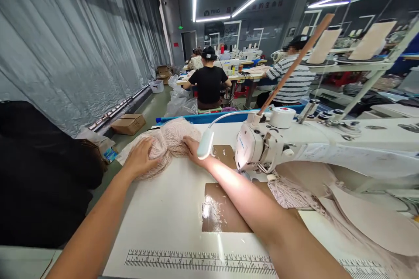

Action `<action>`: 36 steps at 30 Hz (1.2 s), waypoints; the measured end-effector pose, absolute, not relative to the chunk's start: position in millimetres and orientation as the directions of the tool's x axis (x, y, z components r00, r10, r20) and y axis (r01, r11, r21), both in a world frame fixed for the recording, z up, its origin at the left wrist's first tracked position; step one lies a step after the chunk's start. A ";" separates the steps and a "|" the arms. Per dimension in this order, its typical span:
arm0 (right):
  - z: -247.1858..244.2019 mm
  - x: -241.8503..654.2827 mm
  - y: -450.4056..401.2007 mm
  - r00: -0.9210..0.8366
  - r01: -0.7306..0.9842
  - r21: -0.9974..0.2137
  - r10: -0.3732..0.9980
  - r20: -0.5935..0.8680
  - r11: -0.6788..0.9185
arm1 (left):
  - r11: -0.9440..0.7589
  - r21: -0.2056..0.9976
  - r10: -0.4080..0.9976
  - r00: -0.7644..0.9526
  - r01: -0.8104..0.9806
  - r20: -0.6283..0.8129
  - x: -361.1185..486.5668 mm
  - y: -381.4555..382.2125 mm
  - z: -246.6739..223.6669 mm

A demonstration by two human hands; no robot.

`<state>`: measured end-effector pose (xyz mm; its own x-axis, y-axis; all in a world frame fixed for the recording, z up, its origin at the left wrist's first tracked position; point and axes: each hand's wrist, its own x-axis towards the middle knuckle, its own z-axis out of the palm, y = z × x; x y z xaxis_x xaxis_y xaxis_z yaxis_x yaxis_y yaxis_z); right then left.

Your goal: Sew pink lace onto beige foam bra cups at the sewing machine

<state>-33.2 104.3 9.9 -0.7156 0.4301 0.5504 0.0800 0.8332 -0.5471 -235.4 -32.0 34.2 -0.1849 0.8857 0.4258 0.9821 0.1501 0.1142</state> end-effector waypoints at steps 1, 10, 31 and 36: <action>4.5 -21.2 98.6 -0.737 0.102 -0.538 0.427 0.524 0.837 | 0.149 0.106 0.894 -0.180 0.983 0.410 -234.3 -33.0 28.2; 2.5 172.3 24.8 -0.755 0.482 -0.419 0.607 0.248 0.770 | 0.026 0.129 0.894 -0.081 0.991 0.440 -234.9 -54.5 15.6; -8.1 360.9 25.7 -0.248 0.861 -0.393 0.941 0.232 0.324 | -0.253 0.771 0.843 0.525 0.584 -0.122 73.3 -47.0 17.1; -7.2 354.7 39.8 -0.251 0.872 -0.381 0.949 0.189 0.307 | -0.145 0.842 0.832 0.524 0.519 -0.180 115.6 -37.3 4.4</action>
